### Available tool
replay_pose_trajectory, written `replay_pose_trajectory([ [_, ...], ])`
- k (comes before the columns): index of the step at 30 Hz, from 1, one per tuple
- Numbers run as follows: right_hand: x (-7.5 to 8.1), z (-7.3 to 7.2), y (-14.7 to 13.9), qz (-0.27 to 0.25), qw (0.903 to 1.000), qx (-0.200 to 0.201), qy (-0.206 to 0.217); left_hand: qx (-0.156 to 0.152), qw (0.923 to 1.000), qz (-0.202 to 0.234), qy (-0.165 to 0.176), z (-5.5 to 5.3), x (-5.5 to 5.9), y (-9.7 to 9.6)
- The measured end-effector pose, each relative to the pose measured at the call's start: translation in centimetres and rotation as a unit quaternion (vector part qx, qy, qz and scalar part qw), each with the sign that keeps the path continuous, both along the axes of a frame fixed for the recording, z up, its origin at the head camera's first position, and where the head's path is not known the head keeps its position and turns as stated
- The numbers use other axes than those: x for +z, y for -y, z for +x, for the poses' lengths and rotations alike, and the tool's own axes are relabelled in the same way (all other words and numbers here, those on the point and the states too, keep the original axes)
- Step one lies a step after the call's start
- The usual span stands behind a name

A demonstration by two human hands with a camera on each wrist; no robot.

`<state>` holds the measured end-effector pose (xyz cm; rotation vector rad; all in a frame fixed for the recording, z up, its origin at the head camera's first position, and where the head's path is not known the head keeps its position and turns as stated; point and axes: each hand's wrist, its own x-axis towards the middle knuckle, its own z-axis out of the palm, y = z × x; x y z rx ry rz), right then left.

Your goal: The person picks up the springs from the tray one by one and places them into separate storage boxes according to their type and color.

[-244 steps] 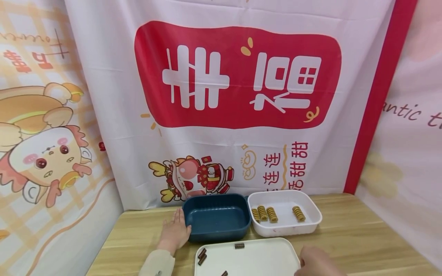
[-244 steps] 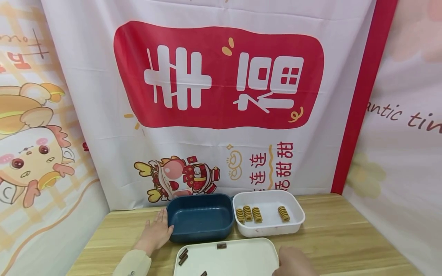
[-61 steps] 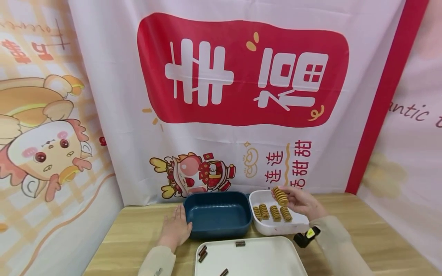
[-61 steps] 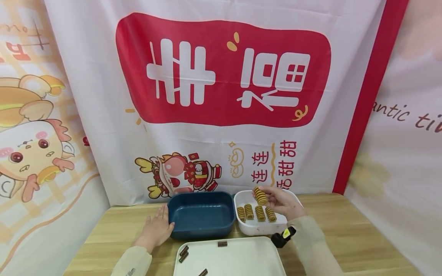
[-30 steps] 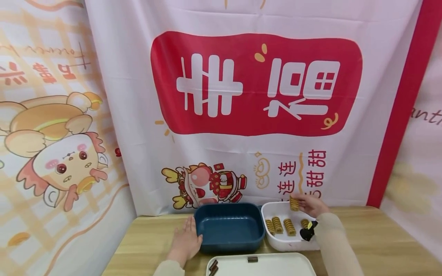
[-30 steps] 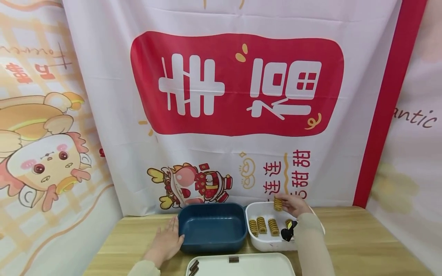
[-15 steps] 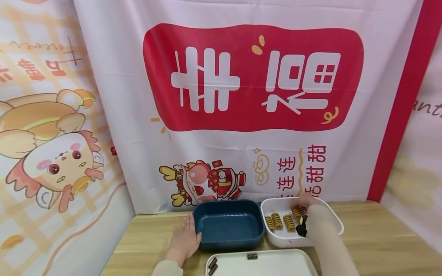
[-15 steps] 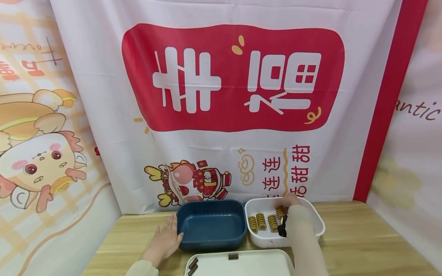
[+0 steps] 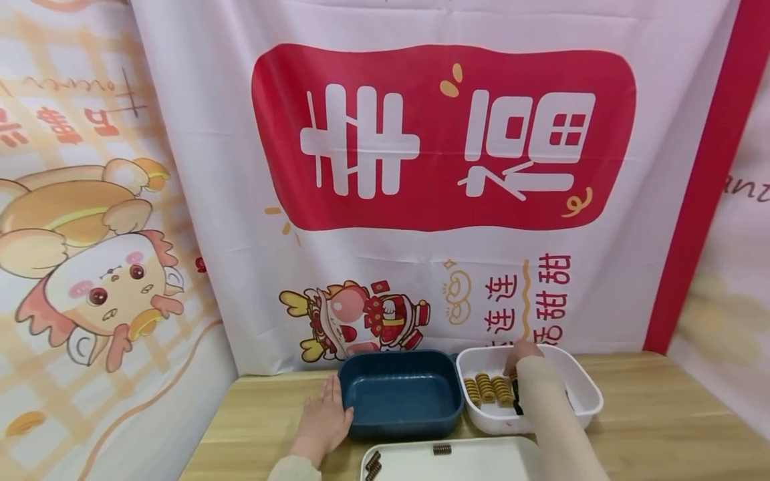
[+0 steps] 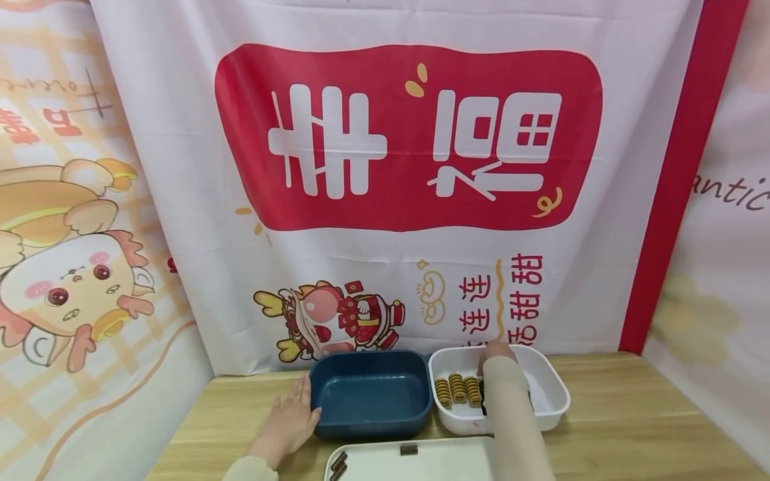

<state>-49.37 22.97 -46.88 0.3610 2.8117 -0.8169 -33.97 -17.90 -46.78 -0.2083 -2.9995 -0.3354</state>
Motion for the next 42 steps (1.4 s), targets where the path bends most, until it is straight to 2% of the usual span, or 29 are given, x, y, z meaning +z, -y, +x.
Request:
replay_pose_trajectory([
  [5, 0.1, 0.2, -1.1, 0.005, 0.9997, 0.016, -0.016, -0.002, 1.0000, 0.002, -0.004, 0.2, 0.2, -0.3],
  [7, 0.4, 0.4, -1.4, -0.015, 0.9997, 0.014, -0.015, -0.004, 1.0000, -0.001, -0.007, 0.2, 0.3, -0.4],
  [13, 3.0, 1.5, -1.4, -0.059, 0.9976, 0.025, -0.025, -0.006, 0.9995, -0.024, -0.018, 0.1, 0.3, 0.4],
  [17, 4.8, 3.2, -1.6, -0.066, 0.9944, 0.063, -0.053, -0.003, 0.9993, -0.030, -0.022, 0.0, -0.1, 1.2],
  [21, 5.4, 5.2, -2.6, -0.040, 0.9876, 0.109, -0.105, -0.001, 0.9993, -0.030, -0.023, 0.0, -0.4, 1.6],
  [25, 5.5, 7.6, -4.1, -0.038, 0.9678, 0.183, -0.168, 0.000, 0.9995, -0.025, -0.021, 0.2, -0.6, 1.7],
  [28, 5.4, 9.5, -5.1, -0.031, 0.9529, 0.219, -0.207, 0.001, 0.9998, -0.015, -0.013, 0.3, -0.7, 1.5],
  [31, 5.3, 11.4, -5.9, -0.018, 0.9524, 0.207, -0.223, 0.001, 0.9999, -0.006, -0.015, 0.4, -0.7, 1.2],
  [33, 4.9, 12.5, -6.5, -0.001, 0.9477, 0.205, -0.245, 0.000, 0.9998, -0.001, -0.021, 0.4, -0.7, 1.1],
  [35, 4.0, 13.3, -7.2, 0.031, 0.9408, 0.207, -0.267, -0.002, 0.9997, 0.002, -0.025, 0.4, -0.6, 0.9],
  [39, 1.5, 14.1, -8.5, 0.089, 0.9190, 0.211, -0.321, -0.006, 0.9997, 0.003, -0.024, 0.3, -0.5, 0.6],
  [42, 0.1, 14.3, -9.0, 0.097, 0.9166, 0.199, -0.333, -0.013, 0.9997, 0.004, -0.022, 0.2, -0.3, 0.3],
])
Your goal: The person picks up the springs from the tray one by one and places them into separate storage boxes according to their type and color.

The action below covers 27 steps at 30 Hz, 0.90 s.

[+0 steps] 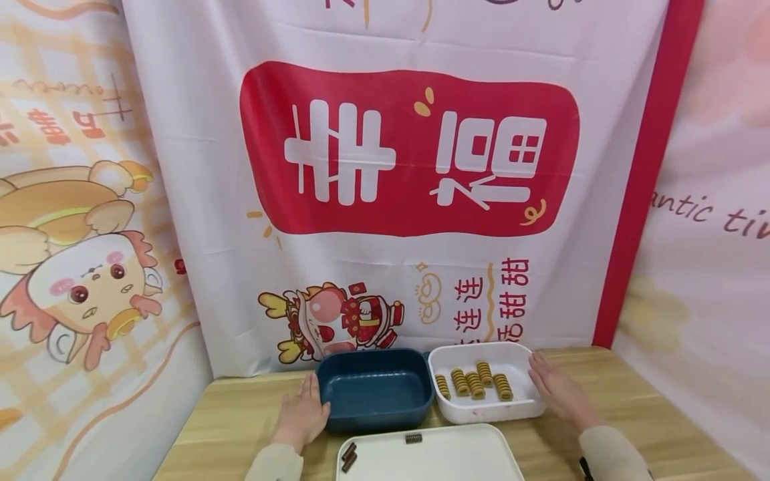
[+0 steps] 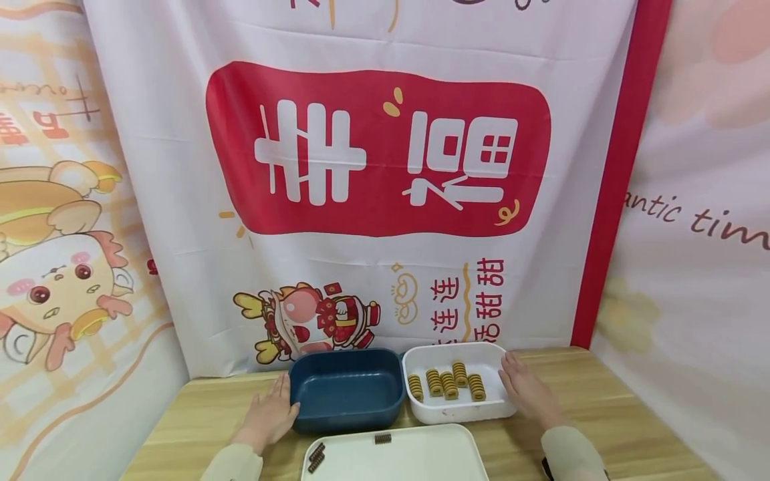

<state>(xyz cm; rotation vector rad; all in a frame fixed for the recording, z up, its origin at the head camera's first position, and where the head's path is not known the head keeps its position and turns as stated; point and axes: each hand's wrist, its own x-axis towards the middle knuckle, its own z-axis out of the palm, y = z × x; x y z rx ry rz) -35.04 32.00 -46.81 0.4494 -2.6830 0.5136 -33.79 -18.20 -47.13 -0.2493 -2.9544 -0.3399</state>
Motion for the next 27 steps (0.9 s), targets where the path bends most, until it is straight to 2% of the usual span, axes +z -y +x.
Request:
replay_pose_trajectory([
  [5, -1.7, -0.6, 0.2, 0.003, 0.9999, 0.002, -0.016, -0.002, 1.0000, -0.003, 0.002, -0.4, 0.0, -0.1],
  [10, -2.2, -1.1, 0.4, 0.034, 0.9984, 0.003, -0.044, -0.002, 1.0000, -0.003, -0.002, -0.5, 0.2, -0.2],
  [16, -1.7, -1.7, -0.1, 0.024, 0.9993, -0.025, 0.015, -0.003, 1.0000, -0.005, 0.003, -0.2, 0.3, -0.4],
  [20, -1.4, -2.0, -0.4, 0.035, 0.9976, -0.030, 0.052, 0.001, 0.9999, -0.006, 0.009, -0.1, 0.1, -0.4],
  [27, -1.4, -2.3, 0.0, 0.054, 0.9967, -0.031, 0.052, 0.007, 0.9998, -0.009, 0.015, 0.1, 0.3, -0.1],
])
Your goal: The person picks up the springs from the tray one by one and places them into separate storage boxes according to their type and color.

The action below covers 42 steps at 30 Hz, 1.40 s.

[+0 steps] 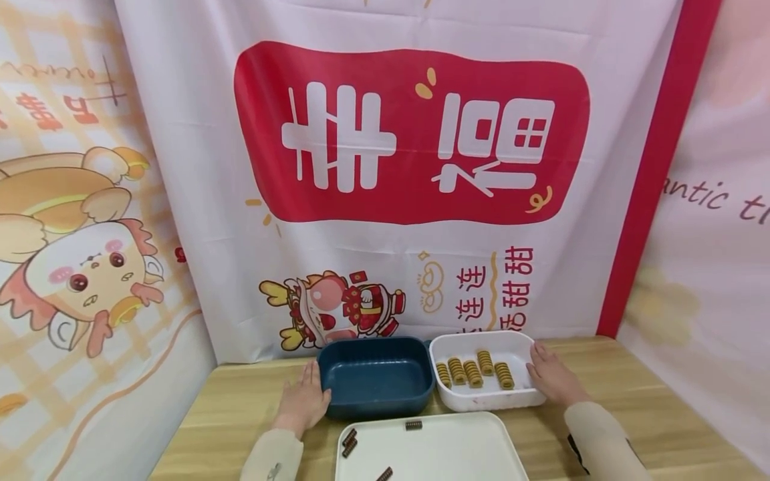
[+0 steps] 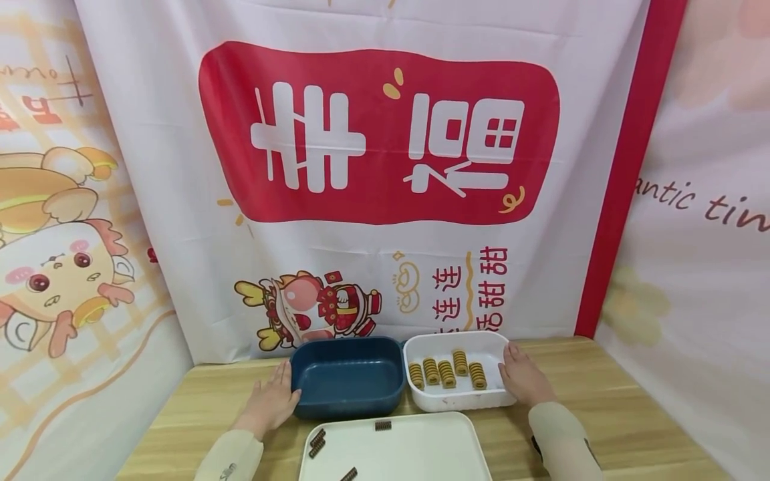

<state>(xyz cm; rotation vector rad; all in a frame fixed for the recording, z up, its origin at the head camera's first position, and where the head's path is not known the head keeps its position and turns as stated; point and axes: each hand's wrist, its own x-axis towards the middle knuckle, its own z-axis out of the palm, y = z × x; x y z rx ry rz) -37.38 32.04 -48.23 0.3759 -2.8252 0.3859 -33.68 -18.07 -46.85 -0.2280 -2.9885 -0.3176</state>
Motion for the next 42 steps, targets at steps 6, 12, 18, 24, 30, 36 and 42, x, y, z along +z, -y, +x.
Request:
replay_pose_trajectory([
  [6, -0.2, -0.2, 0.0, 0.013, 0.9998, -0.009, 0.014, -0.003, 1.0000, -0.002, -0.007, -0.2, -0.6, 0.2],
  [12, -0.7, -0.2, -0.2, 0.011, 0.9999, -0.011, -0.005, -0.012, 0.9997, 0.020, -0.003, -0.6, -1.1, 0.6],
  [18, -0.8, 0.0, -0.1, 0.012, 0.9997, -0.008, -0.019, -0.030, 0.9937, 0.074, -0.079, -0.6, -0.1, 0.8],
  [24, -0.8, -0.2, 0.0, 0.010, 0.9997, -0.011, -0.022, -0.047, 0.9642, 0.107, -0.238, 0.4, 1.2, 0.4],
  [30, -0.4, -0.3, -0.1, 0.009, 0.9996, -0.008, -0.027, -0.108, 0.9504, 0.129, -0.261, 2.9, 1.5, -1.1],
  [36, -0.1, -0.2, -0.1, 0.008, 0.9993, -0.007, -0.036, -0.163, 0.9745, 0.105, -0.113, 5.6, 1.4, -3.7],
  [42, -0.4, -0.2, -0.1, 0.006, 0.9997, -0.011, -0.020, -0.154, 0.9854, -0.025, -0.068, 6.6, -0.3, -5.6],
])
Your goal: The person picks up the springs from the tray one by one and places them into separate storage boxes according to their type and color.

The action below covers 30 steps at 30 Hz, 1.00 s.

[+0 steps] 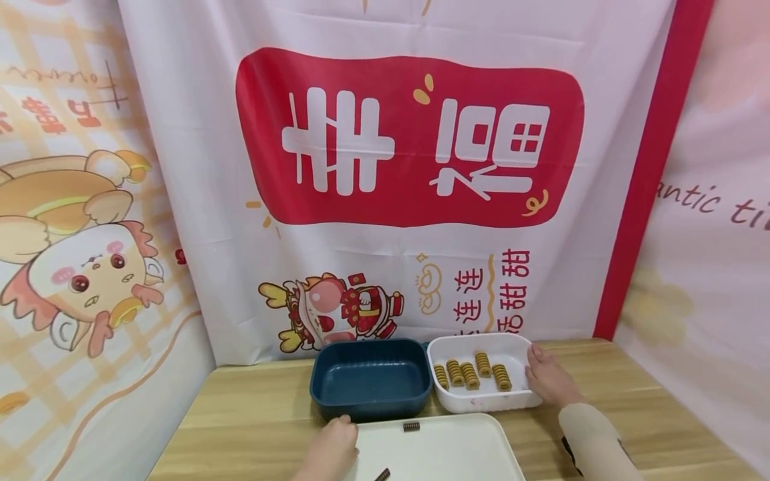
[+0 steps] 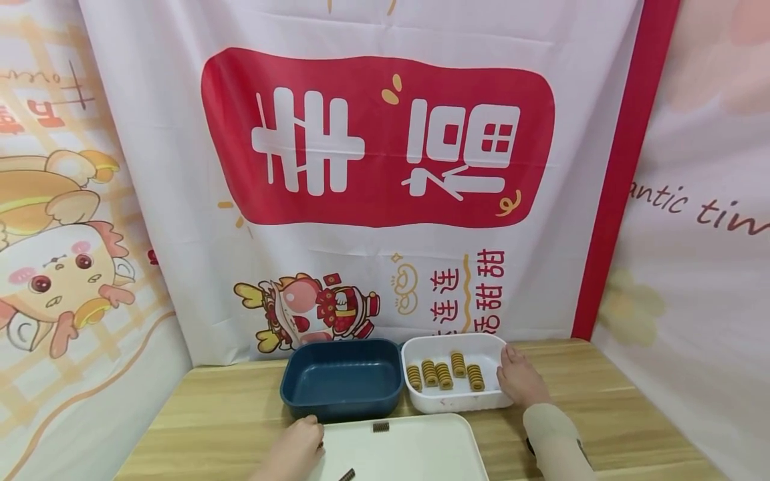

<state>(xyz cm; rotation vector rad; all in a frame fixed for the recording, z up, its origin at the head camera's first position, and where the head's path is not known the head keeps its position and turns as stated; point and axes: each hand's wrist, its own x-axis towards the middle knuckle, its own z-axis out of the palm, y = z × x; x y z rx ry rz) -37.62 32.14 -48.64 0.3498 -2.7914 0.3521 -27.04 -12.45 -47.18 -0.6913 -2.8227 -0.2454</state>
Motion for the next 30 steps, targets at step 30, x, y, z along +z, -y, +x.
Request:
replay_pose_trajectory([
  [30, -0.2, 0.1, 0.1, 0.000, 0.9997, -0.017, 0.016, 0.030, 0.9944, -0.097, 0.028, -0.9, -1.1, -2.1],
])
